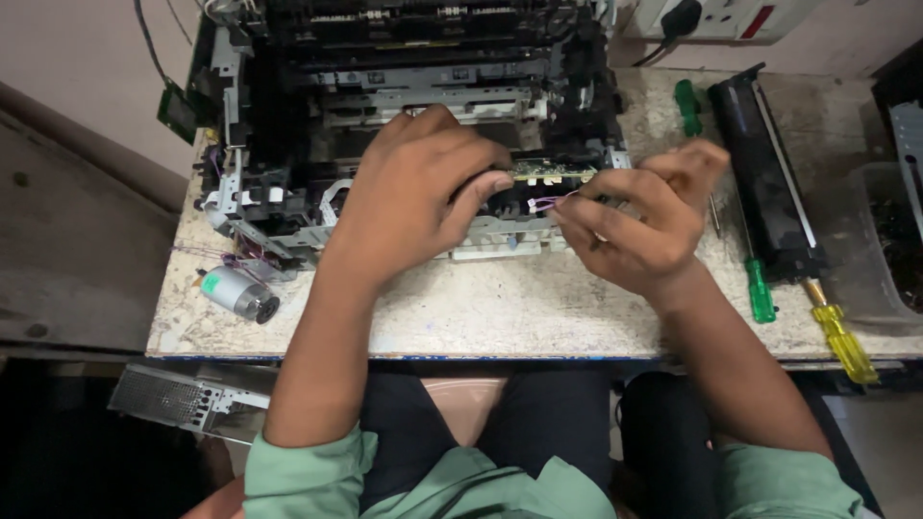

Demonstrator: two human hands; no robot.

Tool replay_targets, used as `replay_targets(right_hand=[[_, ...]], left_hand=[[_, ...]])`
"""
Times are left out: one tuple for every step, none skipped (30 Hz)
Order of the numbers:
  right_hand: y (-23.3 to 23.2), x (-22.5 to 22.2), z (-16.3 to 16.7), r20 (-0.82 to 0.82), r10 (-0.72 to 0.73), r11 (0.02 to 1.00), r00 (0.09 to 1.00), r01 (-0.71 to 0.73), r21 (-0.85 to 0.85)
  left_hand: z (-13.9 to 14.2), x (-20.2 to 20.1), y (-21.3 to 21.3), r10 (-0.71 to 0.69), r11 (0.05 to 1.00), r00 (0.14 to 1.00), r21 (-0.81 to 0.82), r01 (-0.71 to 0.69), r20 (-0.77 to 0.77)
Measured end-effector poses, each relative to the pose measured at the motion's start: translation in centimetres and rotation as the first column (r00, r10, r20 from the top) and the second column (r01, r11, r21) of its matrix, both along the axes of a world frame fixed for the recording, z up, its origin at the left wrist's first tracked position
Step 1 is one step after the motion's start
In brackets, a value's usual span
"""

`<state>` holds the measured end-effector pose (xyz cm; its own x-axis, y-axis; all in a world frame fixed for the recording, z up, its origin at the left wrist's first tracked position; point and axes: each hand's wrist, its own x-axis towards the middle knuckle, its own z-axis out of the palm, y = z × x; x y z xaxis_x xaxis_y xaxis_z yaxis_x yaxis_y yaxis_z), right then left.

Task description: The person manipulates a small green circuit board and wires inside a disassembled printer. They repeatedly connect and disconnect wires from the board, reposition the board, and adjust components within the printer chassis.

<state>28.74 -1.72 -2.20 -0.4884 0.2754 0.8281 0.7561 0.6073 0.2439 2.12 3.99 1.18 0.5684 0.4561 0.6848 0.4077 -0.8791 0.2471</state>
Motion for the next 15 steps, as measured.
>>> replay_targets(right_hand=[[-0.09, 0.01, -0.08, -0.004, -0.015, 1.0, 1.0, 0.015, -0.009], [-0.15, 0.02, -0.16, -0.007, -0.03, 0.999, 1.0, 0.03, -0.017], [-0.11, -0.04, -0.26, -0.023, -0.02, 1.0, 1.0, 0.02, -0.015], [0.01, -0.17, -0.4, -0.039, -0.01, 1.0, 0.999, 0.009, -0.012], [0.06, -0.24, -0.49, -0.055, 0.001, 1.0, 0.999, -0.001, -0.01], [-0.04, -0.24, -0.53, -0.07, -0.001, 0.999, 0.998, -0.001, -0.036], [-0.21, -0.25, -0.56, -0.085, -0.002, 0.998, 0.996, -0.003, -0.063], [-0.33, -0.26, -0.56, -0.099, -0.003, 0.996, 0.995, -0.006, -0.091], [-0.39, -0.27, -0.53, -0.104, -0.009, 0.995, 0.995, -0.001, -0.096], [-0.46, -0.25, -0.46, -0.109, -0.017, 0.995, 0.994, 0.005, -0.101], [-0.5, -0.29, -0.42, -0.115, -0.025, 0.994, 0.993, 0.013, -0.107], [-0.62, -0.33, -0.36, -0.113, -0.039, 0.995, 0.993, 0.028, -0.099], [-0.78, -0.33, -0.26, -0.111, -0.053, 0.995, 0.992, 0.043, -0.09], [-0.87, -0.37, -0.18, -0.109, -0.067, 0.995, 0.992, 0.058, -0.082], [-0.88, -0.45, -0.12, -0.102, -0.083, 0.995, 0.991, 0.076, -0.069]], left_hand=[[0.02, 0.02, -0.02, 0.0, 1.0, 1.0, -0.001, 0.0, 0.004], [0.04, 0.03, -0.03, -0.002, 1.0, 1.0, -0.005, 0.002, 0.005], [0.06, 0.02, -0.02, -0.003, 1.0, 1.0, -0.009, 0.003, 0.006], [0.06, 0.02, -0.01, -0.004, 1.0, 1.0, -0.012, 0.004, 0.008], [0.06, 0.04, 0.0, -0.006, 1.0, 1.0, -0.017, 0.006, 0.005], [0.03, 0.06, 0.0, -0.007, 1.0, 1.0, -0.02, 0.007, 0.004], [0.02, 0.03, 0.01, -0.007, 1.0, 1.0, -0.024, 0.007, 0.003], [0.01, 0.0, 0.07, -0.012, 1.0, 1.0, -0.008, 0.012, 0.008], [0.0, -0.03, 0.17, -0.015, 1.0, 1.0, 0.007, 0.015, 0.012], [-0.03, -0.06, 0.21, -0.02, 1.0, 1.0, 0.022, 0.019, 0.017], [-0.07, -0.1, 0.2, -0.02, 1.0, 1.0, 0.017, 0.019, 0.021], [-0.12, -0.1, 0.19, -0.02, 1.0, 0.999, 0.011, 0.02, 0.025], [-0.16, -0.11, 0.17, -0.02, 1.0, 0.999, 0.006, 0.02, 0.03], [-0.19, -0.11, 0.15, -0.019, 1.0, 0.999, 0.004, 0.019, 0.03], [-0.2, -0.12, 0.16, -0.018, 1.0, 0.999, 0.002, 0.018, 0.029]])
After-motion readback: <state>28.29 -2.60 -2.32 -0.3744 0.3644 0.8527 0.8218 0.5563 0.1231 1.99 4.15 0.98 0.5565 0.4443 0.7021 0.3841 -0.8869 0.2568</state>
